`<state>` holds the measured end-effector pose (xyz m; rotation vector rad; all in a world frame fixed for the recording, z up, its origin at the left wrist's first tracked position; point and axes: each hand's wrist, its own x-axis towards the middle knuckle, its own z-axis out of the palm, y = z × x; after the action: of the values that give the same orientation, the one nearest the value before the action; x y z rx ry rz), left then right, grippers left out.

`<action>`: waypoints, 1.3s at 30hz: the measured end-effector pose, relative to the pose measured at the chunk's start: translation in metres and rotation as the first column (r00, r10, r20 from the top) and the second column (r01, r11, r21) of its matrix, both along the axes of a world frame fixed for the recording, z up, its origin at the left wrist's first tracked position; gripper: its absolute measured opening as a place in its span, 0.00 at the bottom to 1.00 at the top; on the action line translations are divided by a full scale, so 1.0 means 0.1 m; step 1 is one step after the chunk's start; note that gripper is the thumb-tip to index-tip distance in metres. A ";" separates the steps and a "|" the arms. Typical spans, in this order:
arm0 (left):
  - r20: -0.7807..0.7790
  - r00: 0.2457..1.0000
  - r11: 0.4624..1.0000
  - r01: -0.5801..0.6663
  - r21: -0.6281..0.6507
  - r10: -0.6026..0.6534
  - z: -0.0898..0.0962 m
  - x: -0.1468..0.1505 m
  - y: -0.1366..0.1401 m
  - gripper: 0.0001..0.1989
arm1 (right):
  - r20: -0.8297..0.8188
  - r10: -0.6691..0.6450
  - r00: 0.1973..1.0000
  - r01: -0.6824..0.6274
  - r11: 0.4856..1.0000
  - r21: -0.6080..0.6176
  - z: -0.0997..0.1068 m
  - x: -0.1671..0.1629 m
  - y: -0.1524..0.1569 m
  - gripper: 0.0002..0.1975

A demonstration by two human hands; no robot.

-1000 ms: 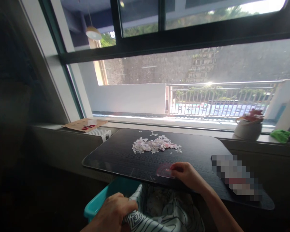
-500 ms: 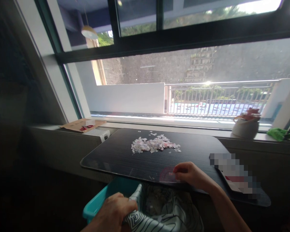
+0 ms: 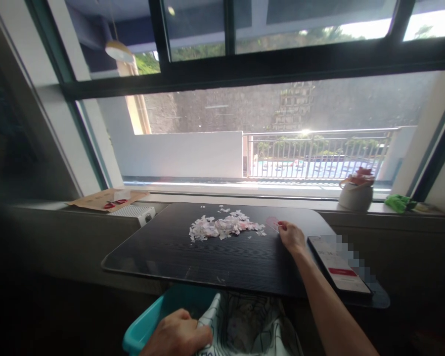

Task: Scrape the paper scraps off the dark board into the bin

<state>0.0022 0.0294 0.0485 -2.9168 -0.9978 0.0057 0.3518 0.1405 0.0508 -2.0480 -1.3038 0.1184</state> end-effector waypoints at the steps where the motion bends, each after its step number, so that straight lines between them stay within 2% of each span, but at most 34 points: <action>1: 0.005 1.000 1.000 -0.001 -0.003 0.001 -0.02 -0.01 0.00 0.08 | 0.011 0.011 1.000 -0.011 1.000 -0.013 -0.01 -0.04 0.05 0.11; 4: 0.004 1.000 1.000 -0.013 -0.004 0.013 -0.06 -0.02 0.02 0.08 | 0.045 0.085 0.995 -0.083 0.996 -0.036 -0.01 -0.18 0.14 0.14; 7: -0.023 0.999 1.000 -0.026 -0.012 0.025 -0.09 -0.01 0.04 0.07 | 0.082 0.169 0.982 -0.167 0.985 -0.033 -0.01 -0.34 0.14 0.11; 14: -0.045 0.999 0.999 -0.029 -0.023 0.028 -0.08 -0.01 0.03 0.08 | 0.117 0.337 0.934 -0.340 0.940 0.010 -0.01 -0.53 -0.19 0.16; 19: -0.027 1.000 1.000 -0.002 -0.020 0.002 -0.07 -0.02 0.01 0.05 | 0.109 0.305 0.946 -0.312 0.949 0.049 0.01 -0.45 -0.50 0.20; 24: 0.017 0.994 0.987 0.108 0.121 -0.111 -0.24 0.04 0.03 0.05 | 0.082 0.354 0.932 -0.358 0.933 0.034 -0.02 -0.43 -0.72 0.19; 29: 0.063 0.970 0.940 0.209 0.268 -0.234 -0.38 0.23 0.02 0.08 | 0.060 0.370 0.927 -0.374 0.925 0.070 -0.01 -0.47 -0.78 0.20; 34: 0.049 0.955 0.921 0.267 0.283 -0.292 -0.49 0.38 -0.03 0.09 | 0.074 0.435 0.897 -0.440 0.895 0.076 0.01 -0.56 -0.75 0.19; 39: 0.110 0.950 0.920 0.249 0.304 -0.293 -0.56 0.33 -0.03 0.07 | 0.045 0.461 0.886 -0.462 0.887 0.017 0.02 -0.58 -0.84 0.17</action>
<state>0.0356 0.0268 -0.0072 -2.7852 -0.5410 -0.3522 0.2938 0.0560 0.0530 -1.6852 -1.7901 0.2738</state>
